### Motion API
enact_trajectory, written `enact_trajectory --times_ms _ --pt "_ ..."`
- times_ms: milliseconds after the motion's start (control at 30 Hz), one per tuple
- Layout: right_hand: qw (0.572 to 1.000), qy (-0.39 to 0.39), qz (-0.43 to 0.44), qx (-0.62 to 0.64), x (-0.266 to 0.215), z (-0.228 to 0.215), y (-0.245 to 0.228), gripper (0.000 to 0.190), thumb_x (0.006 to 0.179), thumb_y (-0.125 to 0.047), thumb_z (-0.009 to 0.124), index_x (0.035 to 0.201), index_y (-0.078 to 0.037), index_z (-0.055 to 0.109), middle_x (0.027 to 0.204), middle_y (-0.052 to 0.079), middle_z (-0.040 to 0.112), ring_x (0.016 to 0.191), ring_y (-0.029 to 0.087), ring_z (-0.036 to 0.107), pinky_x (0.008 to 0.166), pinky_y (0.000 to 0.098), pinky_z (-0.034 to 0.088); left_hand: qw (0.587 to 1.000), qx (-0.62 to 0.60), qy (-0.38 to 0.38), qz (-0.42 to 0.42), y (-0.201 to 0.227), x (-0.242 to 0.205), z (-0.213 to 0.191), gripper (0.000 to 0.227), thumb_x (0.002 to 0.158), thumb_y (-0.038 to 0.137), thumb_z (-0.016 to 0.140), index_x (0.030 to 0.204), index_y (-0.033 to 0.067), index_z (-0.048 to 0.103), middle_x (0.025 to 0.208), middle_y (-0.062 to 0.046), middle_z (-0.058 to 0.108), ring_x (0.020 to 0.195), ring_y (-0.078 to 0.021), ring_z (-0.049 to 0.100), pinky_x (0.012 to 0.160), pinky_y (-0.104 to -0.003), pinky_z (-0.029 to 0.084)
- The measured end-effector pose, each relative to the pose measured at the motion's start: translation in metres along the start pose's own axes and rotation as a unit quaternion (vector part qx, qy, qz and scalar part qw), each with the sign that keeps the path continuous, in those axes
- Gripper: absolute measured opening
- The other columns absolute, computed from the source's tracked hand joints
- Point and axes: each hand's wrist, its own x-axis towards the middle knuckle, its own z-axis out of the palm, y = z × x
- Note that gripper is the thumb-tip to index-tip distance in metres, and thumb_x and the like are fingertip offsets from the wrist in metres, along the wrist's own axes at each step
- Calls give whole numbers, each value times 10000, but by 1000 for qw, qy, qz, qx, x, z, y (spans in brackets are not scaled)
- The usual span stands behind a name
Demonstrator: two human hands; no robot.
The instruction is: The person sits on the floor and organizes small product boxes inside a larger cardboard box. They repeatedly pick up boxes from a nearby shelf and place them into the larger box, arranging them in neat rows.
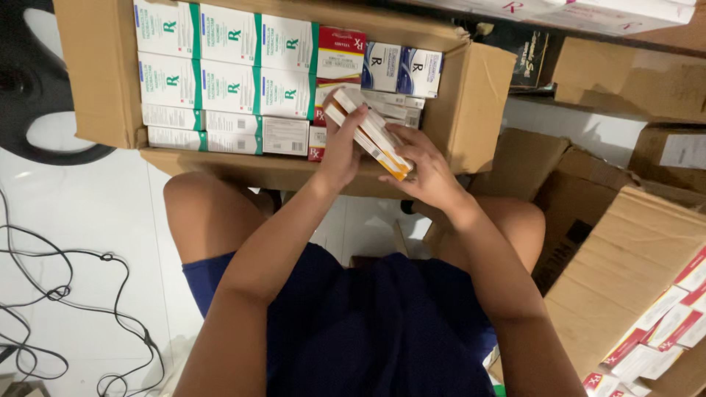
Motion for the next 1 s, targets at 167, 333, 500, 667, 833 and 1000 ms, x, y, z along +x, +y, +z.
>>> enact_trajectory --times_ms 167,333,500,667,833,1000 --pt "994 13 -54 -97 9 -6 -19 523 861 -197 892 1170 -79 488 1466 227 553 1299 444 591 1046 479 547 992 -55 -65 -93 11 3 -3 599 1009 347 677 1474 150 354 1366 -155 512 1250 -302 563 1005 -487 559" --pt "978 21 47 -200 -2 -16 -35 569 792 -201 896 1229 -15 584 1228 178 693 1063 401 694 867 475 586 978 -44 -70 -191 8 6 -3 744 959 565 625 1471 76 398 1370 -213 554 1248 -374 576 982 -542 542" --pt "950 -28 176 -255 -15 -40 -24 501 865 -221 835 1307 -79 644 1061 186 703 920 396 697 834 472 577 932 341 -79 -94 1 12 -16 999 897 472 752 1574 174 80 1415 -176 439 1346 -319 480 1096 -506 445" --pt "893 -242 223 -307 -14 -26 29 584 804 -307 769 1338 -117 627 1048 170 732 934 387 703 804 494 561 722 670 -148 93 1 -8 -43 579 951 304 748 1403 21 523 1341 -242 614 1255 -407 583 1050 -458 481" --pt "846 -349 217 -339 -11 9 87 665 768 -340 780 1366 -128 582 996 151 731 936 362 696 752 485 558 755 636 -147 61 12 -4 -48 409 956 185 670 1324 23 601 1286 -203 661 1061 -325 714 921 -421 559" --pt "824 -405 142 -370 -15 31 123 485 868 -370 739 1281 -141 627 907 120 750 863 303 733 730 443 580 773 618 -133 54 32 1 -44 434 968 187 651 1368 37 571 1237 -182 676 1136 -326 687 889 -421 564"
